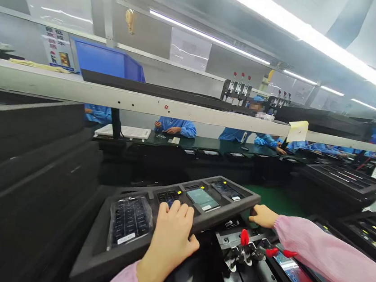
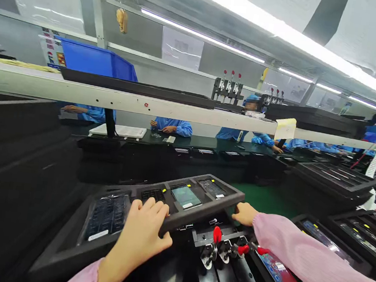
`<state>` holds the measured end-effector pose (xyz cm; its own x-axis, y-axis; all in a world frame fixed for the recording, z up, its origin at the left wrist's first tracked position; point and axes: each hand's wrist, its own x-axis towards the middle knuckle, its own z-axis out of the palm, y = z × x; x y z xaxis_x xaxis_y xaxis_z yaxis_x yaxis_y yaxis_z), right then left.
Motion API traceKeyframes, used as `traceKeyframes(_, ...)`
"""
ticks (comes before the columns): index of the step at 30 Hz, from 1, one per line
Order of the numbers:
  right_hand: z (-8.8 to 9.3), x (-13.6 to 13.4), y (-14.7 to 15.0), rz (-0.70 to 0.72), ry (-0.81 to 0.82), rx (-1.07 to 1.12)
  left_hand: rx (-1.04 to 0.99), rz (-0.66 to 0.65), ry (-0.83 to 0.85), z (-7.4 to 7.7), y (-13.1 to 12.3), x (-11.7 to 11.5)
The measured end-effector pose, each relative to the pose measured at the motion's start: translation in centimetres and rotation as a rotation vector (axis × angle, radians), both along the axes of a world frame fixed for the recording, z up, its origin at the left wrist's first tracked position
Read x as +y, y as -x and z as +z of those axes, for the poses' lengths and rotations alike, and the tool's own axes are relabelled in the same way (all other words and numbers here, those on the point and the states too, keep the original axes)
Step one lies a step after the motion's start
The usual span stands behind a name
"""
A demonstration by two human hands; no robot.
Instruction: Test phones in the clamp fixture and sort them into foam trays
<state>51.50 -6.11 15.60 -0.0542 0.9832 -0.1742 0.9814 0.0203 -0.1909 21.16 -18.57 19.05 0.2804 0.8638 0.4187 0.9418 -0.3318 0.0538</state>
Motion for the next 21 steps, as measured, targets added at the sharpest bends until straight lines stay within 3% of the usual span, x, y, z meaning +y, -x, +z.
traceKeyframes(5,-0.5,0.0,-1.3,0.079,0.177,0.195,0.039,0.022,0.115,-2.7,-2.0,-1.1)
traceKeyframes(11,-0.6,0.6,-1.3,0.093,0.29,0.337,0.086,0.14,0.218,-6.1,-4.0,-1.3)
traceKeyframes(17,-1.4,1.4,-2.2,0.092,0.444,0.519,0.023,0.184,0.001,-9.4,-6.0,-1.5)
traceKeyframes(21,-2.2,1.9,-3.1,0.071,0.481,0.622,0.07,0.149,-0.137,-10.4,-6.4,-1.7)
